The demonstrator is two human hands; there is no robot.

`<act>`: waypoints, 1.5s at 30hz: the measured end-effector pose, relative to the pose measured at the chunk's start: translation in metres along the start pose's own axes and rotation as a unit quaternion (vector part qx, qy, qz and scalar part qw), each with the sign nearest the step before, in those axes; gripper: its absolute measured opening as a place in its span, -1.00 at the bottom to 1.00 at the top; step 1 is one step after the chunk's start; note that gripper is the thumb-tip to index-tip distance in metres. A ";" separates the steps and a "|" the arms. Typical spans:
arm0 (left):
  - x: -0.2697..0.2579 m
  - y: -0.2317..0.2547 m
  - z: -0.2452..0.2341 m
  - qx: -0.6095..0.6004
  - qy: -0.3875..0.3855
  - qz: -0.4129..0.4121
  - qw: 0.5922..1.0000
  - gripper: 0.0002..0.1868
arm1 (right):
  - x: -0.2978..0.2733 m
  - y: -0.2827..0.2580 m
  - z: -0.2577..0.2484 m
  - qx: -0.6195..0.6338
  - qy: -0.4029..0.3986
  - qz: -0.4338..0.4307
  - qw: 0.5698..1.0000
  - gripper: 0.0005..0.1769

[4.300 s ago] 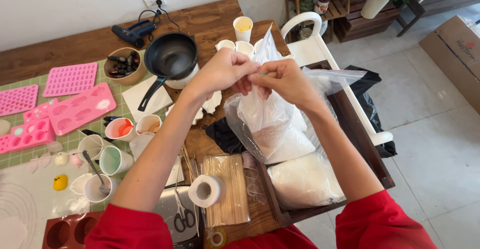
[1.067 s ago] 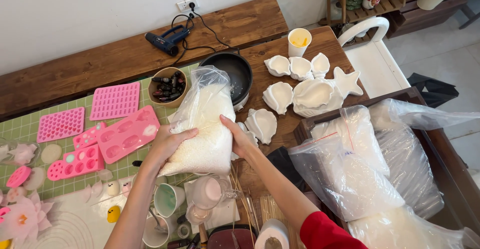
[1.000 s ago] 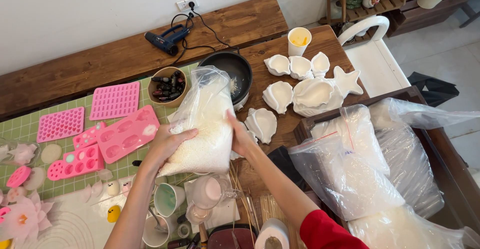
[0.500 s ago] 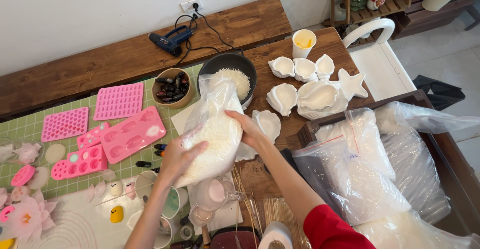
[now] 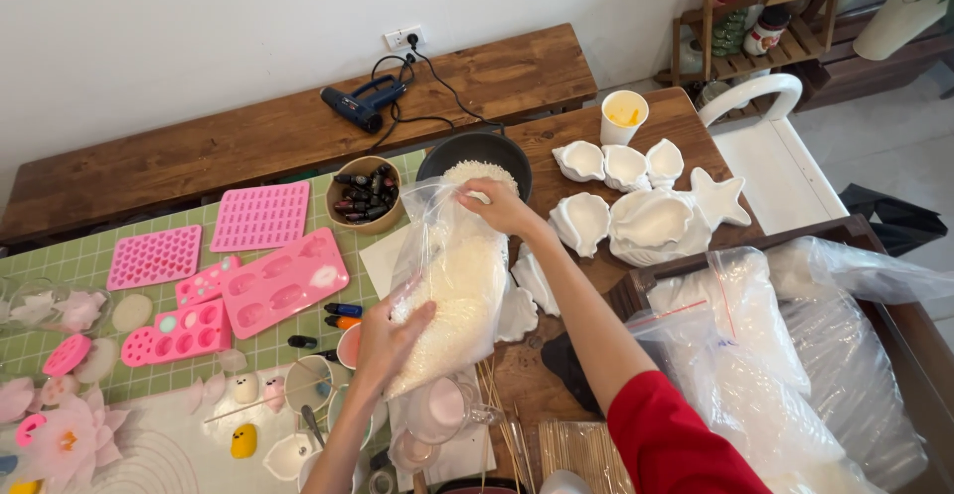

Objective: Preparing wax materials and shaping decorative candle elements using molds and hand tools.

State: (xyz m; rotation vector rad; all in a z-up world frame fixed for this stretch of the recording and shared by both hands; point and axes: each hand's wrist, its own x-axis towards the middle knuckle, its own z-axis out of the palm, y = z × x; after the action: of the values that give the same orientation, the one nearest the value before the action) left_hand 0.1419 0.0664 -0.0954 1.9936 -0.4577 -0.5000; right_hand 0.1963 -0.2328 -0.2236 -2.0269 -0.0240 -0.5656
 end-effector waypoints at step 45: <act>-0.057 0.000 0.093 -0.261 0.065 0.159 0.950 -0.35 | -0.121 -0.337 -0.159 -0.002 0.047 -0.181 0.982 -0.74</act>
State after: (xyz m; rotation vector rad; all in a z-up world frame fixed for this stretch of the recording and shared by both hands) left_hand 0.0449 0.0272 -0.1264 1.4006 -0.4936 -0.2500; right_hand -0.0560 -0.1683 0.0696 -2.0082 -0.3400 -0.8891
